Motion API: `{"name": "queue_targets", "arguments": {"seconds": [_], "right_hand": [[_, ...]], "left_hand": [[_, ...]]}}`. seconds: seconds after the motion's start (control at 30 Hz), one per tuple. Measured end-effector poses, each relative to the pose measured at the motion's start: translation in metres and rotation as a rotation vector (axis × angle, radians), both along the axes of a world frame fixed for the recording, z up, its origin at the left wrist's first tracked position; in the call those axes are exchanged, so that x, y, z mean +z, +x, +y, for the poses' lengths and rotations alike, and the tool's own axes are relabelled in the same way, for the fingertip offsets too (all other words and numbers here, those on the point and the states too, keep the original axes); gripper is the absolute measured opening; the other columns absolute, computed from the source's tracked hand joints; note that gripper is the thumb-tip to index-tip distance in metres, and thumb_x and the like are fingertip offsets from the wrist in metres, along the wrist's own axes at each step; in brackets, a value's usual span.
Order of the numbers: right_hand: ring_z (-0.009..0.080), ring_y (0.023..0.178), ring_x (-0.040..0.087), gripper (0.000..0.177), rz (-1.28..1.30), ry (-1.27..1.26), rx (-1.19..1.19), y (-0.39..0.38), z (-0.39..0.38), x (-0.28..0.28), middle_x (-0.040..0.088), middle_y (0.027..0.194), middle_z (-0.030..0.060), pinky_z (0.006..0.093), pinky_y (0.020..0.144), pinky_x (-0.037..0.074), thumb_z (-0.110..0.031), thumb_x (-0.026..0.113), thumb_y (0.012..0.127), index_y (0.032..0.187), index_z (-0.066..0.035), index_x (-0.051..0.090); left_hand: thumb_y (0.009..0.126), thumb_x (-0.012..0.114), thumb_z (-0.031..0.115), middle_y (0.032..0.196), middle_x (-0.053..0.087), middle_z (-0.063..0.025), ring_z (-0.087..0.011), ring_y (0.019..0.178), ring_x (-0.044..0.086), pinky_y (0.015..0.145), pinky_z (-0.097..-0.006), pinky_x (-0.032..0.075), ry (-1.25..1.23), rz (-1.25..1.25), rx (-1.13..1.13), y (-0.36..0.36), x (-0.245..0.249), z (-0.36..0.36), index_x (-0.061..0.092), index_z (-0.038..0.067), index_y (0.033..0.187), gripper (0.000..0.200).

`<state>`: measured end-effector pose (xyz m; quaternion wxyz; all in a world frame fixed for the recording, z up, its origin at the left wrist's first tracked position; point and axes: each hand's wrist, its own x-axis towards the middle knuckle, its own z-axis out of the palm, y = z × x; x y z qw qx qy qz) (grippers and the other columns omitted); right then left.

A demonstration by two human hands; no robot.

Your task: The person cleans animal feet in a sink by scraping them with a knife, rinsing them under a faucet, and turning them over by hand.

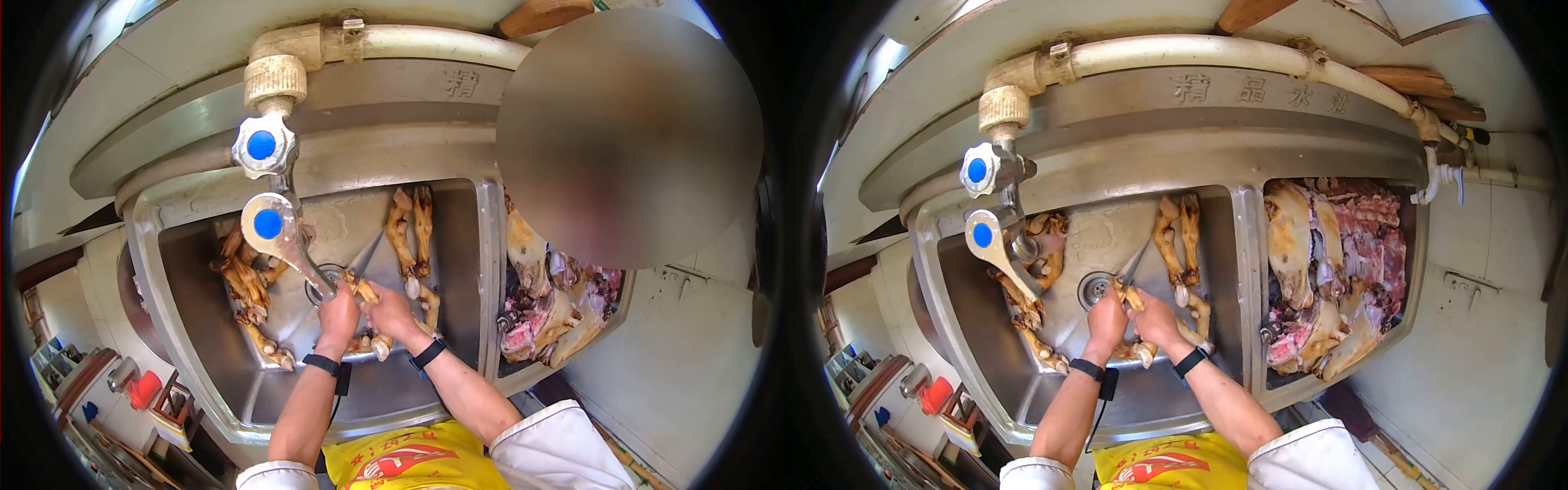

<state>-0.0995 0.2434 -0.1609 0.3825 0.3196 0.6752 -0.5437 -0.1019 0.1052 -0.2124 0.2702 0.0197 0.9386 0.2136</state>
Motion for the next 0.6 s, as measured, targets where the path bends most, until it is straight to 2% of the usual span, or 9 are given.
{"name": "queue_targets", "arguments": {"seconds": [0.07, 0.13, 0.27, 0.33, 0.43, 0.5, 0.6], "right_hand": [[0.0102, 0.055, 0.057, 0.063, -0.041, -0.064, -0.066, -0.002, -0.001, 0.002, 0.061, 0.069, 0.0014, 0.0299, 0.048, 0.049, -0.008, 0.065, 0.098, 0.157, -0.005, 0.043], [0.0149, 0.054, 0.064, 0.060, -0.011, -0.039, -0.042, -0.003, 0.000, 0.005, 0.067, 0.070, 0.0056, 0.0339, 0.055, 0.053, -0.013, 0.065, 0.096, 0.153, -0.004, 0.049], [0.0159, 0.054, 0.064, 0.062, 0.001, -0.006, -0.031, 0.006, -0.003, -0.007, 0.067, 0.070, 0.0068, 0.0338, 0.056, 0.053, -0.014, 0.066, 0.095, 0.154, -0.003, 0.047], [0.0103, 0.054, 0.057, 0.064, -0.025, -0.007, -0.040, 0.006, -0.003, -0.010, 0.059, 0.069, 0.0008, 0.0295, 0.047, 0.048, -0.007, 0.064, 0.098, 0.158, -0.006, 0.041], [0.0103, 0.054, 0.057, 0.064, 0.054, 0.052, 0.078, 0.009, -0.003, -0.013, 0.059, 0.069, 0.0008, 0.0294, 0.047, 0.048, -0.008, 0.064, 0.098, 0.158, -0.005, 0.042], [0.0103, 0.054, 0.057, 0.064, 0.051, 0.043, 0.064, 0.010, -0.003, -0.013, 0.060, 0.069, 0.0008, 0.0294, 0.047, 0.048, -0.008, 0.064, 0.098, 0.158, -0.005, 0.042], [0.0102, 0.053, 0.056, 0.064, 0.025, 0.019, 0.033, 0.007, -0.003, -0.012, 0.060, 0.069, 0.0010, 0.0295, 0.047, 0.048, -0.007, 0.064, 0.098, 0.158, -0.006, 0.042]], "left_hand": [[0.083, 0.073, 0.011, 0.076, 0.071, -0.0252, -0.0435, 0.074, 0.072, 0.065, -0.0531, 0.058, -0.021, -0.043, -0.001, -0.006, 0.014, -0.001, 0.055, -0.005, 0.108, 0.034], [0.083, 0.073, 0.011, 0.077, 0.071, -0.0256, -0.0439, 0.075, 0.072, 0.065, -0.0532, 0.058, -0.023, -0.048, 0.018, 0.003, 0.015, -0.004, 0.055, -0.005, 0.108, 0.035], [0.084, 0.073, 0.011, 0.079, 0.071, -0.0266, -0.0452, 0.077, 0.073, 0.067, -0.0540, 0.058, 0.041, -0.070, 0.031, 0.001, 0.010, -0.003, 0.055, -0.006, 0.110, 0.036], [0.085, 0.072, 0.011, 0.079, 0.071, -0.0268, -0.0455, 0.077, 0.073, 0.068, -0.0545, 0.058, 0.033, -0.093, 0.002, -0.011, 0.014, -0.001, 0.055, -0.007, 0.110, 0.035], [0.085, 0.071, 0.009, 0.080, 0.072, -0.0271, -0.0458, 0.078, 0.072, 0.069, -0.0553, 0.058, 0.010, -0.106, 0.026, -0.004, 0.015, -0.004, 0.055, -0.007, 0.110, 0.035], [0.085, 0.067, 0.007, 0.080, 0.072, -0.0256, -0.0446, 0.079, 0.073, 0.068, -0.0552, 0.058, -0.021, -0.098, 0.060, 0.018, 0.005, -0.012, 0.055, -0.009, 0.113, 0.033], [0.086, 0.065, 0.005, 0.082, 0.072, -0.0255, -0.0449, 0.080, 0.073, 0.070, -0.0551, 0.058, 0.016, -0.103, 0.044, 0.007, 0.005, -0.012, 0.057, -0.007, 0.110, 0.028]]}}
